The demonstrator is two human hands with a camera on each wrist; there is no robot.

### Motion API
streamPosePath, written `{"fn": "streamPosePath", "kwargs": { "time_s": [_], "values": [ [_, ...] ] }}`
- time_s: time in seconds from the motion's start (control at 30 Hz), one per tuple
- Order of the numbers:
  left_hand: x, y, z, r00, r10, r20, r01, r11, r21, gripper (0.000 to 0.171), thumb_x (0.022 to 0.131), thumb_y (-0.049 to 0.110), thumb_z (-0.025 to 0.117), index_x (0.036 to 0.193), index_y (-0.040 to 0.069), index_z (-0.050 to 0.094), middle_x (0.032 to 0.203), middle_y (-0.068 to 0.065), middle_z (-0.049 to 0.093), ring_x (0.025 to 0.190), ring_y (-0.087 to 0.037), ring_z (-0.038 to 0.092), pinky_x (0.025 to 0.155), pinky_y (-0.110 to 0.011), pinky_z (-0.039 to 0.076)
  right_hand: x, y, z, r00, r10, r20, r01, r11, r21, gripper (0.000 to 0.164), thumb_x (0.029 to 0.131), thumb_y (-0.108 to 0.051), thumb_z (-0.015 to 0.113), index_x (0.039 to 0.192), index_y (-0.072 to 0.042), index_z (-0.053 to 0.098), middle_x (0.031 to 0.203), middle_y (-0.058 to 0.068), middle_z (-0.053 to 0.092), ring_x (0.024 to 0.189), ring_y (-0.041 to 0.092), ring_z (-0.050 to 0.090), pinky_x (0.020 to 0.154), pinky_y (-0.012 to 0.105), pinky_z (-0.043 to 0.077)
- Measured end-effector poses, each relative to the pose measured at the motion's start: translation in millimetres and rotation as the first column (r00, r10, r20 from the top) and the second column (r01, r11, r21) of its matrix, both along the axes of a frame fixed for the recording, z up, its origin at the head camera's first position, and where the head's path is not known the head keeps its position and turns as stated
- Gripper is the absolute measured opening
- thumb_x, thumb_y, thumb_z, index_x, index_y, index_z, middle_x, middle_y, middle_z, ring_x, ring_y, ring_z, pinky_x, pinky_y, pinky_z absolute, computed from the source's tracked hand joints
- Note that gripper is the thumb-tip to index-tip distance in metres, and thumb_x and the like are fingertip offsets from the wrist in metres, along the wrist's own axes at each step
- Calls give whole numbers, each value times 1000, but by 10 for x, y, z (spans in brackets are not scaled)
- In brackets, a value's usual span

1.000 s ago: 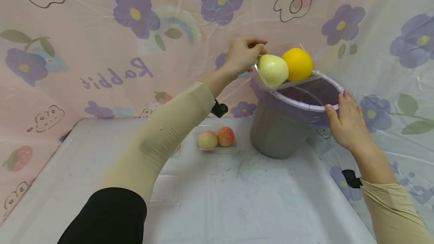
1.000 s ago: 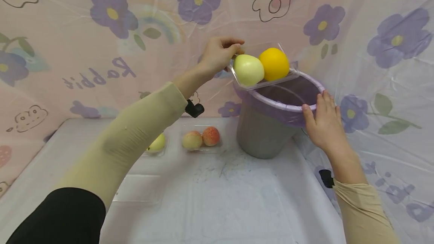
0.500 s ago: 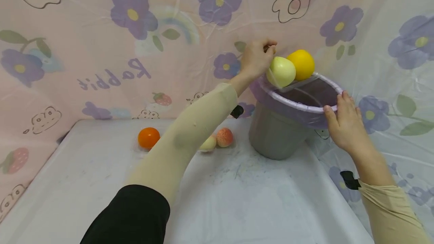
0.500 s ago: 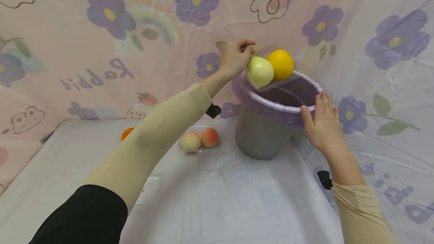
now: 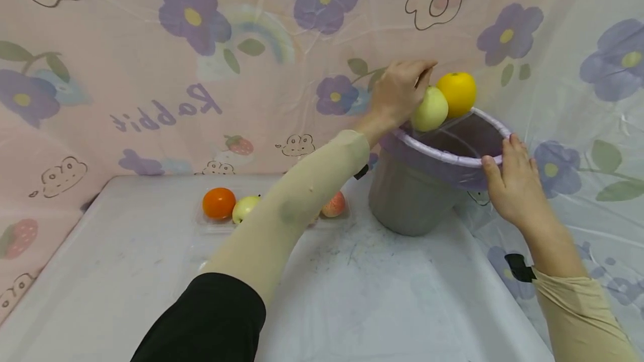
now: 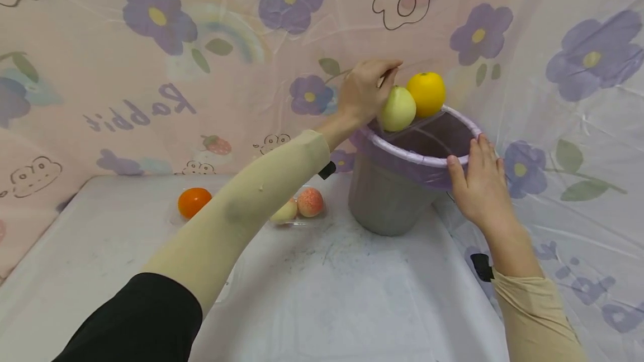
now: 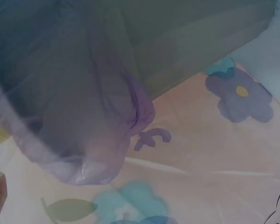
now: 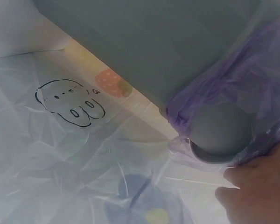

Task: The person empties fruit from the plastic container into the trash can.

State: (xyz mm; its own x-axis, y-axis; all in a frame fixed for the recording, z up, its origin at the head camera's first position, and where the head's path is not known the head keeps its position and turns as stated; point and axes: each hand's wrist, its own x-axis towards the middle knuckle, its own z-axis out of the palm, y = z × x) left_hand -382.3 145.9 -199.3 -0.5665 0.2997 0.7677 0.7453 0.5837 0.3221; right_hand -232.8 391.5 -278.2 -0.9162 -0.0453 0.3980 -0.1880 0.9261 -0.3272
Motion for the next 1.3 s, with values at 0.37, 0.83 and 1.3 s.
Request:
{"fn": "streamPosePath", "kwargs": {
  "time_s": [0.37, 0.83, 1.3],
  "values": [
    [42, 76, -129, 946, -18, -323, -21, 993, -114, 24, 105, 31, 64, 121, 21, 79, 114, 9, 78, 106, -15, 67, 82, -20, 57, -7, -24, 10, 1000, 8, 7, -8, 1000, 3, 80, 113, -47, 20, 157, 19, 6, 166, 38, -2, 153, 56, -3, 120, 70, -9],
    [160, 65, 21, 955, 44, -295, -23, 997, 72, 21, 103, 31, 65, 114, 24, 81, 110, 14, 78, 106, -10, 68, 69, -16, 53, -13, -26, 46, 1000, 13, -14, -14, 1000, -2, 80, 113, -47, 19, 156, 20, 8, 166, 39, 0, 153, 58, -2, 120, 71, -7],
    [183, -70, -9, 995, -29, -97, 72, 875, 478, 15, 97, 20, 75, 109, 15, 82, 103, 5, 80, 92, -1, 71, 75, -8, 48, 22, -4, 14, 1000, 14, 3, -14, 1000, -3, 79, 113, -46, 20, 156, 20, 7, 166, 39, -1, 153, 57, -3, 120, 71, -8]
  ]
}}
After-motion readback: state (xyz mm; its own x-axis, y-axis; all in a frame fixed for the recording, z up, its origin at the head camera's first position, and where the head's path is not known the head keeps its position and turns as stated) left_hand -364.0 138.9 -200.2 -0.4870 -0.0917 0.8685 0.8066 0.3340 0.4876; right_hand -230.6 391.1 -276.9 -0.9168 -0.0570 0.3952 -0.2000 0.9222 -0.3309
